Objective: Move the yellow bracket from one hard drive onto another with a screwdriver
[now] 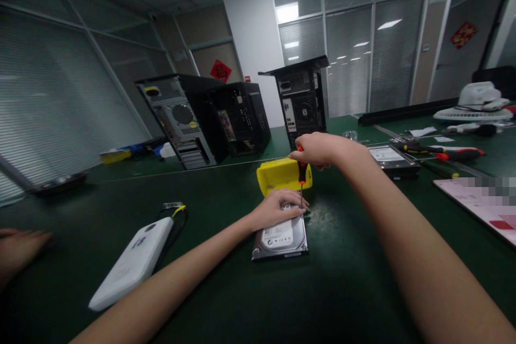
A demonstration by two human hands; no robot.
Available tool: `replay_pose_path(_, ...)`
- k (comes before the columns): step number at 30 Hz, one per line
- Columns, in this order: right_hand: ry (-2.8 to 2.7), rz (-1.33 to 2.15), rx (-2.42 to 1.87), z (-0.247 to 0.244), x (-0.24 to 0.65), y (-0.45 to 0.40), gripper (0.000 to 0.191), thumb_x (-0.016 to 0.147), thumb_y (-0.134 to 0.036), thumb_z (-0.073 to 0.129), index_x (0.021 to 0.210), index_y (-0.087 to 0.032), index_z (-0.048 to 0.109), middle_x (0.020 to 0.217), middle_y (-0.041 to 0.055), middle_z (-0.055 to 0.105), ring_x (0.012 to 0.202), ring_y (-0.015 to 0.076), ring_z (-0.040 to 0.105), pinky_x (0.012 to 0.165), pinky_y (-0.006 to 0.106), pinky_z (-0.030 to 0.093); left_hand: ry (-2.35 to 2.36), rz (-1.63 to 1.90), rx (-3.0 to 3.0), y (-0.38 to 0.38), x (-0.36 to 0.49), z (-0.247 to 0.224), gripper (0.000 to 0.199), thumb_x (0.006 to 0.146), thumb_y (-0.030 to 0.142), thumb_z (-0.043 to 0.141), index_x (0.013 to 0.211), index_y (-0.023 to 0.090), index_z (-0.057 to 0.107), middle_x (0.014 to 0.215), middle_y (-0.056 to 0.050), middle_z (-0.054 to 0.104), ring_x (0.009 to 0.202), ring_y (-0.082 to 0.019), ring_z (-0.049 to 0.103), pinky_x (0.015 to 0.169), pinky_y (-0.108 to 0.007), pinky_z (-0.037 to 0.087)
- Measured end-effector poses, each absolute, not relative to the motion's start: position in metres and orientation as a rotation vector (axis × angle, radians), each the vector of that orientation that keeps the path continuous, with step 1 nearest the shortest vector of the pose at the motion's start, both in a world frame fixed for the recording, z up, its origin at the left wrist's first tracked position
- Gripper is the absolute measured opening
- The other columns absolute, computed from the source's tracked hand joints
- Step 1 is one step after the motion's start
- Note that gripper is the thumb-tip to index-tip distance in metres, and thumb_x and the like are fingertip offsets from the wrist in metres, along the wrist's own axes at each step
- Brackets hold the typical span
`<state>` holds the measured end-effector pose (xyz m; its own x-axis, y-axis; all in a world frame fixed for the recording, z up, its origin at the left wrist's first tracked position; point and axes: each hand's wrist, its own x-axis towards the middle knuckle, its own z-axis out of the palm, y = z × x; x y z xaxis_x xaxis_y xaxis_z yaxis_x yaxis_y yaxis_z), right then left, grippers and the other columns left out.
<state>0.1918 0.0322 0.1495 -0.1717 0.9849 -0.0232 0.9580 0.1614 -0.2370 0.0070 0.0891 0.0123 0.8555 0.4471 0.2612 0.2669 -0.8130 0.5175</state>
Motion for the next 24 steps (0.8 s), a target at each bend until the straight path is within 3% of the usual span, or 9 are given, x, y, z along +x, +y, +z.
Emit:
replay_pose_path(13, -2.307, 0.148, -1.892, 0.1477, 0.1919, 0.0351, 0.035, 0.085, -0.046, 0.04, 0.087, -0.016, 0.059, 0.073, 0.0069, 0.067, 0.049, 0.0125, 0.058, 0.042, 0.022, 0.038, 0.494, 0.464, 2.537, 0.0894, 0.0096, 0.0188, 0.02, 0.079, 0.018, 0.054, 0.091, 0.02, 0.07, 0.1, -0.001, 0.068, 0.096, -0.016, 0.061, 0.091, -0.028, 0.041)
replay_pose_path(24, -2.301, 0.099, -1.897, 0.1503, 0.1912, 0.0348, 0.035, 0.084, -0.047, 0.041, 0.089, -0.018, 0.06, 0.086, 0.0074, 0.069, 0.054, 0.0121, 0.059, 0.049, 0.023, 0.039, 0.487, 0.502, 2.525, 0.0911, 0.0114, 0.0181, 0.023, 0.079, 0.011, 0.048, 0.081, 0.017, 0.069, 0.094, -0.001, 0.069, 0.093, -0.015, 0.061, 0.089, -0.027, 0.042)
